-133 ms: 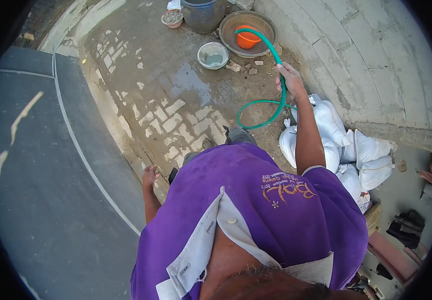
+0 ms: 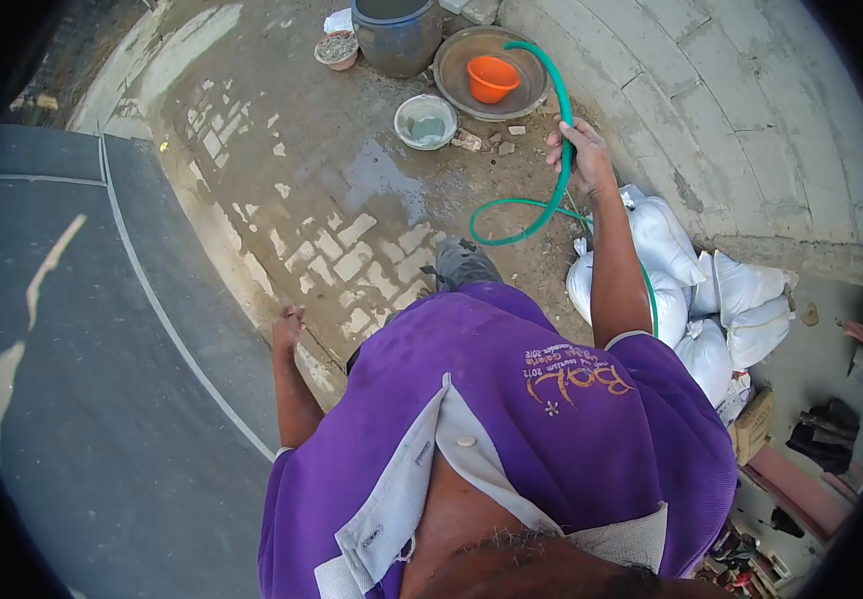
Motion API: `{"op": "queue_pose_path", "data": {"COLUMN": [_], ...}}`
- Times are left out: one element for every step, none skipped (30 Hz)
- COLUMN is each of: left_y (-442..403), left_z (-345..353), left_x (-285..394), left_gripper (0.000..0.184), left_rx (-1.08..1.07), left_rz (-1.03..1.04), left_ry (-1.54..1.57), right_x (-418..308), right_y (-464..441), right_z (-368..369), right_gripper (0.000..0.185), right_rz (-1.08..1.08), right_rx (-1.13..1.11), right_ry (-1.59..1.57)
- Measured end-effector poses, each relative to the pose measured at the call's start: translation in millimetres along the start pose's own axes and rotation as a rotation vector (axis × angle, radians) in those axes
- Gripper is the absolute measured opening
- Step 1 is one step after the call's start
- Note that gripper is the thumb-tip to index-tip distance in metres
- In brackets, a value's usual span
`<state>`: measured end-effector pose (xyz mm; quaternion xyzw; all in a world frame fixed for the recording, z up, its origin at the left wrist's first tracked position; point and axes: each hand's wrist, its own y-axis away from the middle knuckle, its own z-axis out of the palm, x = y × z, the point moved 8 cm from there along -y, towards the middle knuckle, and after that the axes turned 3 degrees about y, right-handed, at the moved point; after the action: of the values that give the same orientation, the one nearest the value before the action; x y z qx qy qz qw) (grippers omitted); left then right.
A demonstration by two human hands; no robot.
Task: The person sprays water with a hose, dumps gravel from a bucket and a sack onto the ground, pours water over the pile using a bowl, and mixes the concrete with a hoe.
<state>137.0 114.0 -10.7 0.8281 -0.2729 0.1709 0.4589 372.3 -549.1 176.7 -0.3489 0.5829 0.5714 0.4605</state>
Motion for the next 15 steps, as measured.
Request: {"op": "queue_pose_path", "data": {"left_y": [-23.6,-50.1,-73.9,-96.2,-113.2,-125.8,-133.3,-130.3,-131.9,-151.0,-170.8,-186.3,-197.8,-208.9,-216.2], "left_z": [12.2,20.4,23.0,22.2,22.6,27.4,29.9,29.8,24.3,24.3,24.3,30.3,38.4,42.8,40.4], "left_x": [30.9,54.6,71.6,87.5,102.6,112.5,116.9,114.9,119.8,87.5,53.9,40.1,42.3,45.6,50.1], "left_gripper": [0.044,0.044,0.044,0.044,0.044,0.039,0.035,0.040,0.045,0.043,0.041,0.041,0.041,0.041,0.040], "left_rx": [-0.039,-0.050,-0.058,-0.066,-0.073,-0.107,-0.139,-0.148,-0.153,-0.175,-0.195,-0.227,-0.265,-0.291,-0.299], "left_rz": [0.036,0.069,0.110,0.149,0.169,0.160,0.144,0.065,0.000,-0.069,-0.140,-0.169,-0.181,-0.162,-0.156], "left_ry": [-0.018,-0.015,0.042,0.094,0.083,0.073,0.061,0.091,0.130,0.171,0.210,0.218,0.223,0.193,0.178], "right_x": [-19.0,-34.2,-41.5,-45.7,-51.3,-55.7,-57.4,-58.5,-66.3,-71.7,-72.1,-71.6,-75.0,-72.2,-74.1], "right_y": [-9.0,-21.9,-33.5,-45.7,-62.2,-82.2,-98.6,-112.9,-135.6,-155.6,-171.7,-190.5,-212.3,-231.5,-244.6], "right_z": [-0.8,1.0,5.1,10.1,15.9,20.7,27.2,37.4,52.6,66.6,77.3,92.6,106.0,117.3,129.0], "right_gripper": [0.038,0.038,0.037,0.036,0.036,0.038,0.041,0.041,0.042,0.043,0.043,0.045,0.046,0.044,0.044], "right_rz": [-0.035,-0.065,-0.060,-0.051,-0.064,-0.057,-0.043,-0.043,-0.071,-0.092,-0.088,-0.073,-0.066,-0.023,-0.003], "right_rx": [0.060,0.079,0.102,0.124,0.141,0.184,0.226,0.236,0.197,0.162,0.167,0.138,0.109,0.087,0.092], "right_ry": [-0.068,-0.069,-0.100,-0.134,-0.146,-0.103,-0.060,-0.070,-0.056,-0.041,-0.042,-0.022,0.002,0.003,0.007]}}
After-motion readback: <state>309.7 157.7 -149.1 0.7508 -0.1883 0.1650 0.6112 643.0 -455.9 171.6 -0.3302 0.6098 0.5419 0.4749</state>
